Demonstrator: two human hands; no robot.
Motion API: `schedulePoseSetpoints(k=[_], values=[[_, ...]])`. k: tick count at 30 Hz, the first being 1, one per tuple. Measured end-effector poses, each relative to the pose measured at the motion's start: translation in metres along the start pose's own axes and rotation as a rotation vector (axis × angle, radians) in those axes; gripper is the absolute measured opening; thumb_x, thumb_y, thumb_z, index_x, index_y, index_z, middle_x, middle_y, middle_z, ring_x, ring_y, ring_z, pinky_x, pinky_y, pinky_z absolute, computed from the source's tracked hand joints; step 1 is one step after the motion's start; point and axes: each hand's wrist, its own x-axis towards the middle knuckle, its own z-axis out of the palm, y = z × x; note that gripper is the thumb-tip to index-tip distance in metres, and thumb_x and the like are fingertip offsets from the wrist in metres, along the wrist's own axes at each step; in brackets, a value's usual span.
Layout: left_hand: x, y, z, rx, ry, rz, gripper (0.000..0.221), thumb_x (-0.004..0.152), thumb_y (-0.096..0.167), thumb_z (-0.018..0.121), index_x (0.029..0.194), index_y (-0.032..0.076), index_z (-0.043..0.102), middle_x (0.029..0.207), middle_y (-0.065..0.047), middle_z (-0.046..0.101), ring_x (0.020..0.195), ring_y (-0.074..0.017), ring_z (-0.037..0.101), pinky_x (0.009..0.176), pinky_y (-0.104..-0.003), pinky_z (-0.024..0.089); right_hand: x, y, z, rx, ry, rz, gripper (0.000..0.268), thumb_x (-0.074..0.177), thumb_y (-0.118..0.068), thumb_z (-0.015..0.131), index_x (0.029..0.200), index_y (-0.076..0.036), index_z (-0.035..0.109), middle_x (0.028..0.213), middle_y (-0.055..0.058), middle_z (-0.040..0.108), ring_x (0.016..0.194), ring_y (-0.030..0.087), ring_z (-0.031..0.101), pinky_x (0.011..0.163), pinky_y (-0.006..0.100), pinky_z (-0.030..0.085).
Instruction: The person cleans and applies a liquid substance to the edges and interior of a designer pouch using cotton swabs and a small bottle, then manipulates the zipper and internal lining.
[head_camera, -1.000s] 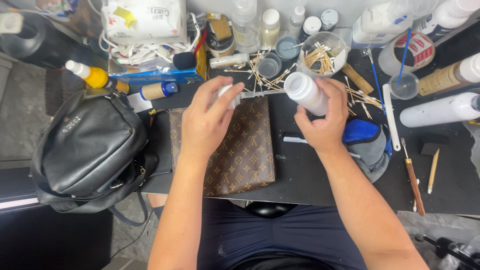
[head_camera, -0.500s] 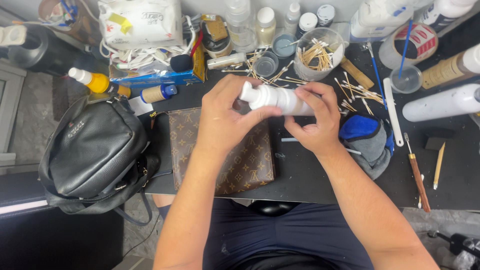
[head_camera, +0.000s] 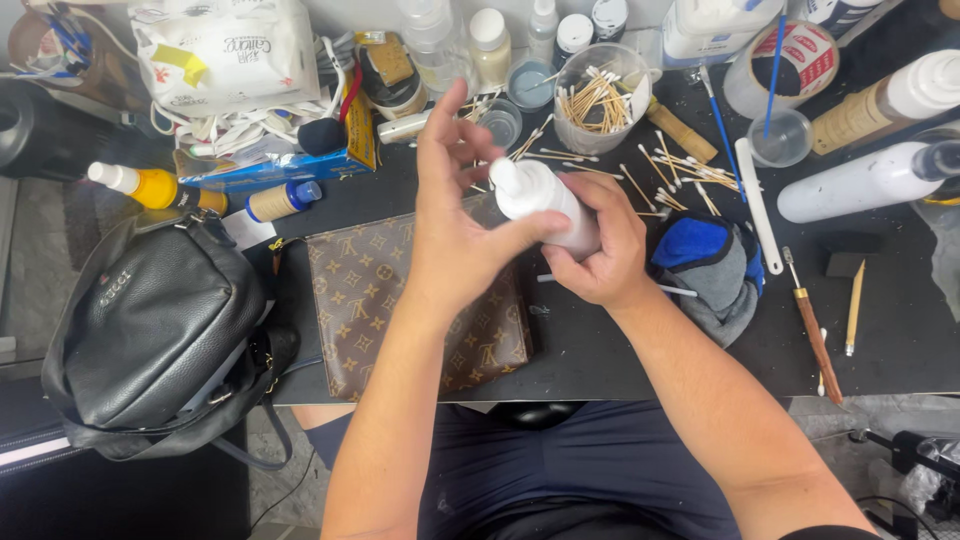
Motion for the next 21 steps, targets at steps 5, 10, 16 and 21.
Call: schedulePoseSetpoints(k=[5, 10, 16, 21], values=[[0.002, -0.004, -0.013, -0.333, -0.152, -0.054, 0.127, 0.076, 0.018, 0.092, 0.166, 0.019, 0.002, 0.145, -0.02, 0.057, 0.137, -0.0274, 0.059, 0.126, -0.043, 0.045, -0.006, 0.007, -0.002, 0.112, 0.0, 0.062, 0.058, 0.091, -0.032, 0.072, 0.132, 0.005, 0.055, 0.126, 0.021, 0.064, 0.114, 0.031, 0.066, 0.098, 0.036, 0.053], [0.001, -0.011, 0.003, -0.083, -0.08, 0.014, 0.122, 0.076, 0.018, 0.091, 0.17, 0.014, 0.013, 0.131, -0.016, 0.06, 0.12, -0.027, 0.06, 0.114, -0.043, 0.046, -0.009, 0.01, -0.001, 0.159, -0.003, 0.093, 0.059, 0.092, -0.037, 0.069, 0.131, 0.004, 0.055, 0.125, 0.02, 0.063, 0.107, 0.026, 0.065, 0.097, 0.034, 0.053], [0.002, -0.005, 0.014, 0.083, -0.054, 0.175, 0.117, 0.074, 0.024, 0.09, 0.162, 0.01, 0.016, 0.141, -0.012, 0.051, 0.139, -0.0274, 0.052, 0.12, -0.044, 0.045, -0.009, 0.014, -0.002, 0.255, 0.012, 0.094, 0.064, 0.093, -0.039, 0.068, 0.136, 0.006, 0.052, 0.124, 0.016, 0.065, 0.106, 0.021, 0.065, 0.094, 0.032, 0.052], [0.006, 0.005, 0.011, -0.245, -0.146, 0.02, 0.087, 0.08, 0.021, 0.079, 0.15, 0.009, 0.029, 0.129, -0.008, 0.062, 0.126, -0.0218, 0.058, 0.122, -0.039, 0.041, -0.009, 0.012, -0.002, 0.274, 0.009, 0.117, 0.06, 0.097, -0.039, 0.068, 0.135, 0.005, 0.052, 0.126, 0.015, 0.064, 0.107, 0.02, 0.064, 0.097, 0.031, 0.051]])
